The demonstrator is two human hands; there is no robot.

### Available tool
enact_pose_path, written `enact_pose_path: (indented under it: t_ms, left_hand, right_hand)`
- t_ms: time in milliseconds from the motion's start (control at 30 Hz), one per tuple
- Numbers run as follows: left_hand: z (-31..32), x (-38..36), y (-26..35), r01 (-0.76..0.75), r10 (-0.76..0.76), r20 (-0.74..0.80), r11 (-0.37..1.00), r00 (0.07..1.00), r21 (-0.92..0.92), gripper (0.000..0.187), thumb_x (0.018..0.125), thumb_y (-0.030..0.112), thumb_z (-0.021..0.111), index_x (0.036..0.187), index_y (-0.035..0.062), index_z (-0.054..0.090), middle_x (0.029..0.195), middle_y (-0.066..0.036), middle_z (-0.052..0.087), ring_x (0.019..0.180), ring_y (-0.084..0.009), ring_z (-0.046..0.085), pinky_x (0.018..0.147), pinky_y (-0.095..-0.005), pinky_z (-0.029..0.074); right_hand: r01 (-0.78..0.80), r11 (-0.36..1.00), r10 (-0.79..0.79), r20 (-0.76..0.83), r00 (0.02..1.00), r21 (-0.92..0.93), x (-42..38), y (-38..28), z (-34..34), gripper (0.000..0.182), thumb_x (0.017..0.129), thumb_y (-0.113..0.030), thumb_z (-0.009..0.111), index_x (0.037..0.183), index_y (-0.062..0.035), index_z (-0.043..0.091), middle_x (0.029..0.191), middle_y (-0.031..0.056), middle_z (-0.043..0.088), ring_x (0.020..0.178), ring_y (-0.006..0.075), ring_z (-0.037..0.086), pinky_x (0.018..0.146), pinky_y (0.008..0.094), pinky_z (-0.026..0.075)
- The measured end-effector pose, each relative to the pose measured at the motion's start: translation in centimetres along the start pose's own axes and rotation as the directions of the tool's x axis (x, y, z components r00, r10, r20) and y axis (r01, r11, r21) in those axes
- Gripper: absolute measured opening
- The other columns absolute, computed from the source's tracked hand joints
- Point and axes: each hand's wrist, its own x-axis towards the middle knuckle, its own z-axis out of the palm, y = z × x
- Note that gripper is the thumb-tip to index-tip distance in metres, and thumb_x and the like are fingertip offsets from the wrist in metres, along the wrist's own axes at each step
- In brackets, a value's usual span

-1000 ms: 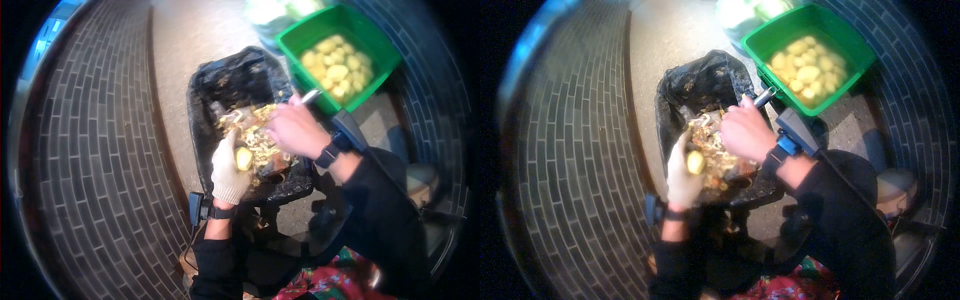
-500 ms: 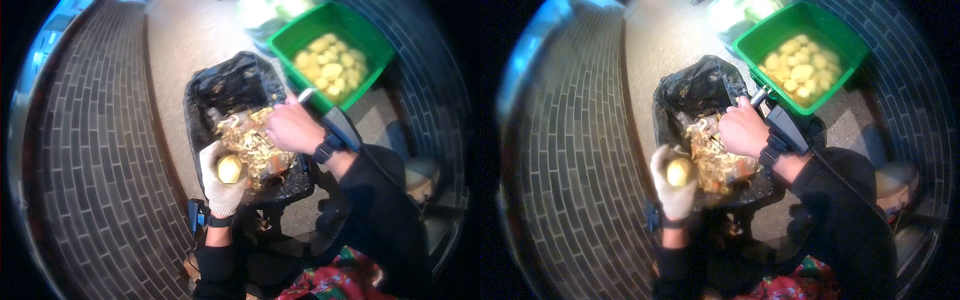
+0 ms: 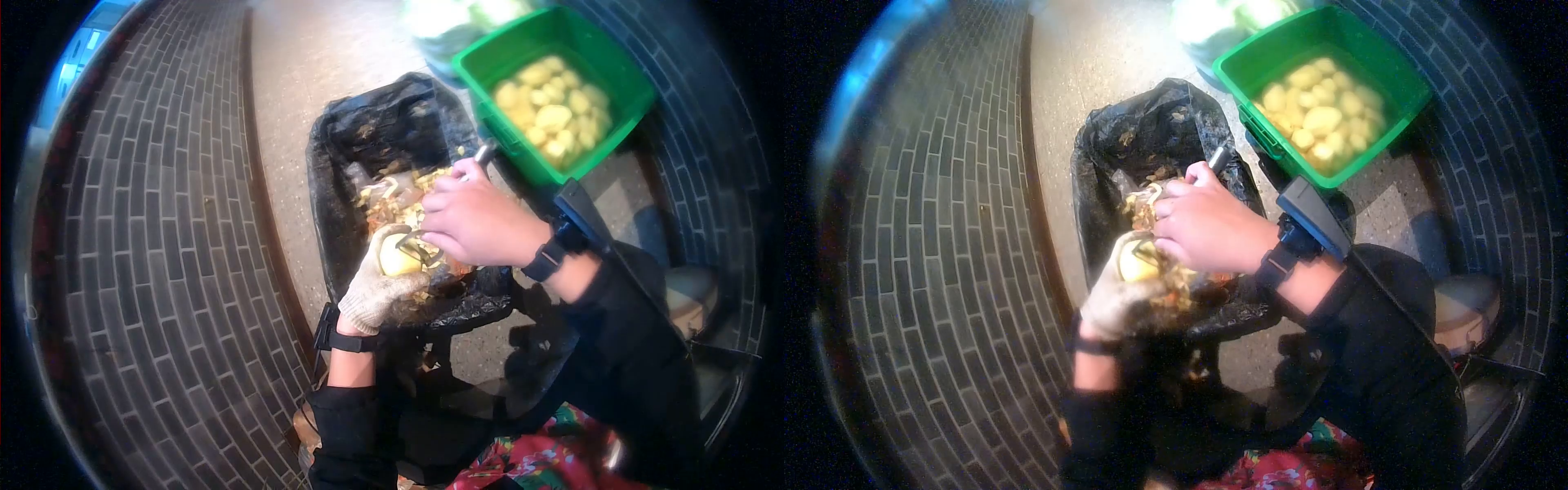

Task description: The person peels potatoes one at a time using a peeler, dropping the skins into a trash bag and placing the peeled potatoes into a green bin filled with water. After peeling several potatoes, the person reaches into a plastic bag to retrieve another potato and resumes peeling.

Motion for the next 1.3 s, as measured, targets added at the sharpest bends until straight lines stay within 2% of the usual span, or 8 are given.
enact_pose_path:
  t_ms: [167, 333, 467, 533, 600, 833, 1067, 1300]
  left_hand:
    - [-0.8, 0.0, -0.3, 0.053, -0.056, 0.07, 0.998, 0.996, 0.044, 0.062, 0.068, 0.0, 0.069, 0.124, 0.0014, 0.044, 0.108, -0.01, 0.062, 0.093, -0.0195, 0.063, 0.078, -0.0307, 0.055]
    - [-3.1, 1.1, -3.5, 0.231, -0.216, 0.199, 0.971, 0.956, -0.054, 0.068, 0.067, 0.002, 0.08, 0.127, 0.0065, 0.049, 0.105, -0.004, 0.062, 0.09, -0.0141, 0.06, 0.076, -0.0282, 0.052]
    - [-1.1, -0.1, 0.1, 0.289, -0.284, 0.12, 0.957, 0.951, -0.027, 0.068, 0.065, 0.0, 0.08, 0.126, 0.0065, 0.05, 0.104, -0.004, 0.063, 0.091, -0.0141, 0.06, 0.075, -0.0279, 0.052]
    - [-0.4, -1.0, 1.0, 0.318, -0.288, 0.354, 0.947, 0.89, -0.03, 0.07, 0.062, -0.002, 0.081, 0.125, 0.007, 0.051, 0.102, -0.003, 0.062, 0.091, -0.0139, 0.059, 0.077, -0.0274, 0.051]
    - [-0.1, -1.2, 1.0, 0.246, -0.257, 0.336, 0.966, 0.906, 0.075, 0.071, 0.061, -0.001, 0.083, 0.125, 0.0075, 0.052, 0.104, -0.002, 0.061, 0.094, -0.0134, 0.058, 0.081, -0.0273, 0.05]
    - [-1.1, -0.8, 1.2, 0.081, -0.08, 0.021, 0.993, 0.997, -0.084, 0.075, 0.062, 0.002, 0.086, 0.128, 0.007, 0.05, 0.11, -0.003, 0.059, 0.102, -0.0142, 0.056, 0.09, -0.029, 0.049]
    - [-1.1, -0.7, 0.9, 0.061, -0.061, -0.036, 0.998, 0.998, 0.0, 0.074, 0.064, 0.001, 0.084, 0.128, 0.0065, 0.048, 0.111, -0.003, 0.059, 0.1, -0.0146, 0.057, 0.088, -0.0282, 0.05]
    - [0.6, 0.0, -0.2, 0.012, -0.015, 0.007, 0.966, 1.0, 0.257, 0.068, 0.066, 0.01, 0.083, 0.124, 0.0043, 0.049, 0.106, -0.007, 0.065, 0.095, -0.0163, 0.062, 0.084, -0.03, 0.051]
  right_hand:
    - [0.132, 0.991, -0.131, 0.041, 0.99, -0.012, -0.2, -0.4, 0.6, 0.016, 0.083, -0.025, 0.063, 0.074, -0.0146, 0.069, 0.079, 0.0002, 0.06, 0.092, 0.0204, 0.057, 0.094, 0.0446, 0.036]
    - [0.09, 0.992, -0.095, 0.062, 0.994, 0.085, -0.4, 0.1, 1.6, 0.013, 0.084, -0.022, 0.067, 0.076, -0.011, 0.068, 0.081, 0.0006, 0.058, 0.093, 0.0207, 0.058, 0.098, 0.0423, 0.036]
    - [0.074, 0.995, -0.076, 0.014, 0.997, 0.073, -0.4, 1.5, 2.8, 0.015, 0.084, -0.023, 0.066, 0.074, -0.0121, 0.069, 0.08, 0.0006, 0.059, 0.089, 0.0207, 0.058, 0.095, 0.041, 0.037]
    - [-0.041, 0.973, 0.049, 0.029, 0.998, -0.226, -0.5, 3.4, 3.3, 0.017, 0.081, -0.021, 0.063, 0.069, -0.0118, 0.069, 0.075, 0.0016, 0.063, 0.085, 0.0197, 0.057, 0.086, 0.0403, 0.037]
    - [-0.099, 0.967, 0.132, 0.127, 0.983, -0.235, -0.2, 3.1, 3.1, 0.019, 0.085, -0.025, 0.065, 0.07, -0.0133, 0.068, 0.075, 0.0012, 0.06, 0.088, 0.0201, 0.056, 0.087, 0.0388, 0.037]
    - [-0.123, 0.991, 0.123, -0.017, 0.992, -0.059, 0.5, 1.9, 2.0, 0.03, 0.09, -0.03, 0.057, 0.071, -0.0098, 0.069, 0.078, 0.006, 0.065, 0.088, 0.0246, 0.057, 0.084, 0.0435, 0.036]
    - [-0.26, 0.965, 0.261, -0.091, 0.961, 0.024, 1.4, 0.8, 1.5, 0.045, 0.097, -0.033, 0.047, 0.066, -0.0083, 0.068, 0.071, 0.0096, 0.066, 0.078, 0.0272, 0.059, 0.081, 0.0429, 0.038]
    - [-0.003, 0.993, -0.045, -0.404, 0.914, -0.117, 1.1, -1.4, 4.3, 0.034, 0.084, -0.018, 0.062, 0.051, -0.0123, 0.059, 0.056, 0.0006, 0.06, 0.066, 0.0179, 0.057, 0.074, 0.0357, 0.043]
